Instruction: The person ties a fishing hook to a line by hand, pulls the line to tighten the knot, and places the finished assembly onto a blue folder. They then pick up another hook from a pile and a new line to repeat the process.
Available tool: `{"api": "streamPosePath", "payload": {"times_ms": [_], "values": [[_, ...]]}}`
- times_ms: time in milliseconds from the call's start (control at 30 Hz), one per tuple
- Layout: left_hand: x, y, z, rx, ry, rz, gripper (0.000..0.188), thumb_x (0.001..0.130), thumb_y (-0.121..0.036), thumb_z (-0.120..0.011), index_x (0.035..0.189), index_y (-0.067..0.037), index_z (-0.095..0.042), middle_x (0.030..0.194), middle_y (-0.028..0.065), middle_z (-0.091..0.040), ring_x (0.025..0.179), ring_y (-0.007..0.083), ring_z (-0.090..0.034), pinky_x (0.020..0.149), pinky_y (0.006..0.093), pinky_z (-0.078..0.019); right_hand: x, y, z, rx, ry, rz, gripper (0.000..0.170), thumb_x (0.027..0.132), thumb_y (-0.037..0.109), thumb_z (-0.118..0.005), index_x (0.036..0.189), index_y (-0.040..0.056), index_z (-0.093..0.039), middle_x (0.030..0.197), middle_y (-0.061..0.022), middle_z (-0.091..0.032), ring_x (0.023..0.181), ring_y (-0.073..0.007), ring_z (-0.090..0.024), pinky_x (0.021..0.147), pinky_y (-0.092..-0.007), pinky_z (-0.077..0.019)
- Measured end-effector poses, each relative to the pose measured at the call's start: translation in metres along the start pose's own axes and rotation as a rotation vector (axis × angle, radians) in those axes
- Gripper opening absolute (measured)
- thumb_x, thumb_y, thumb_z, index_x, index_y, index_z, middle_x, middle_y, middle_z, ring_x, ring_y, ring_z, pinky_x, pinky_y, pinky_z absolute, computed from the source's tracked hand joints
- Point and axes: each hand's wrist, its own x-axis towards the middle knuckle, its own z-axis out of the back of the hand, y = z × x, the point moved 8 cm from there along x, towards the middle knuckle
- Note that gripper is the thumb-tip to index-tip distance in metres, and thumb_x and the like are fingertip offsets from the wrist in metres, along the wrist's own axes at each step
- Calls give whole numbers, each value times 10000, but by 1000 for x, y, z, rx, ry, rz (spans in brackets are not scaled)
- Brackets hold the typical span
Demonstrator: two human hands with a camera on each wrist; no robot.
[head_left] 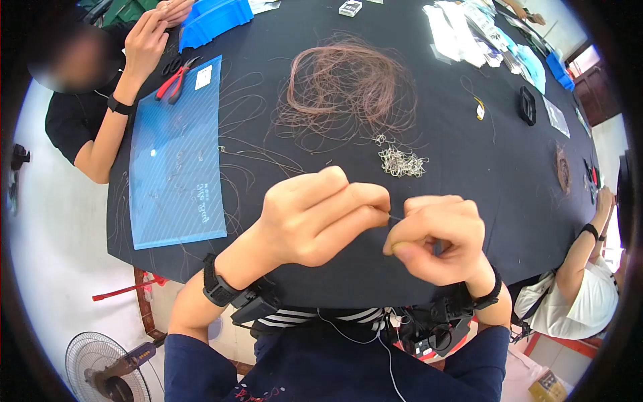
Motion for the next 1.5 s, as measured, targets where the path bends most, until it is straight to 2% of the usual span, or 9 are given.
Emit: {"api": "streamPosePath", "payload": {"times_ms": [233,467,600,733,867,1000,1133,1367,1500], "values": [[1,-7,-4,-230,-19,19,166,650,-126,-772,786,-131,-676,845,-38,-683,569,85,-437,493,218,-333,-9,-33,29,-1,-246,-193,26,828,22,-635,841,25,-657,629,36,-565,482,14,-378,434,-184,-277],[3,1,7,-303,-97,172,194,690,-92,-792,822,-127,-652,838,-7,-683,618,117,-496,572,233,-332,-11,-58,-9,138,-61,-382,43,862,73,-627,854,32,-631,606,40,-562,529,13,-406,449,-191,-302],[-7,19,-1,-454,-102,360,145,800,-12,-700,859,-61,-577,892,76,-621,732,121,-512,650,240,-392,-13,-58,-25,174,60,-442,95,882,112,-620,840,28,-610,632,24,-554,533,-23,-426,469,-209,-322],[-24,44,-8,-831,-273,739,75,860,-34,-635,899,-61,-576,936,18,-605,639,4,-412,525,163,-284,-14,-68,-37,402,-25,-368,134,929,154,-584,917,21,-586,704,8,-490,568,-30,-420,458,-206,-317],[-32,60,-7,-881,-363,958,134,963,-154,-527,956,-24,-561,1035,38,-564,713,49,-444,638,200,-377,-31,-66,-54,943,204,-915,315,987,255,-498,1186,14,-451,693,-3,-486,556,-31,-384,484,-180,-311],[-41,79,-1,-852,-523,1046,172,957,-178,-535,982,-19,-595,1008,48,-589,739,78,-512,687,227,-438,-20,-58,-49,819,145,-680,263,971,224,-530,1156,41,-490,680,-6,-515,534,-27,-379,476,-196,-298],[-48,92,8,-807,-499,1074,178,937,-187,-565,942,-18,-619,997,51,-597,754,75,-522,717,227,-446,-13,-48,-28,182,147,-476,148,946,126,-566,1062,37,-585,647,46,-462,538,-1,-353,488,-204,-265],[-42,88,9,-825,-492,1035,157,927,-163,-566,948,-14,-611,1019,60,-584,751,63,-506,727,225,-432,-17,-52,-18,438,-88,-590,196,970,74,-484,1095,32,-629,720,62,-575,528,-14,-381,477,-207,-296],[-32,77,9,-849,-452,937,145,920,-158,-570,913,-14,-582,1014,70,-557,785,84,-496,747,232,-410,-7,-33,-35,121,111,-362,203,898,14,-544,1070,58,-643,702,-85,-613,503,-95,-525,501,-264,-407]]}}
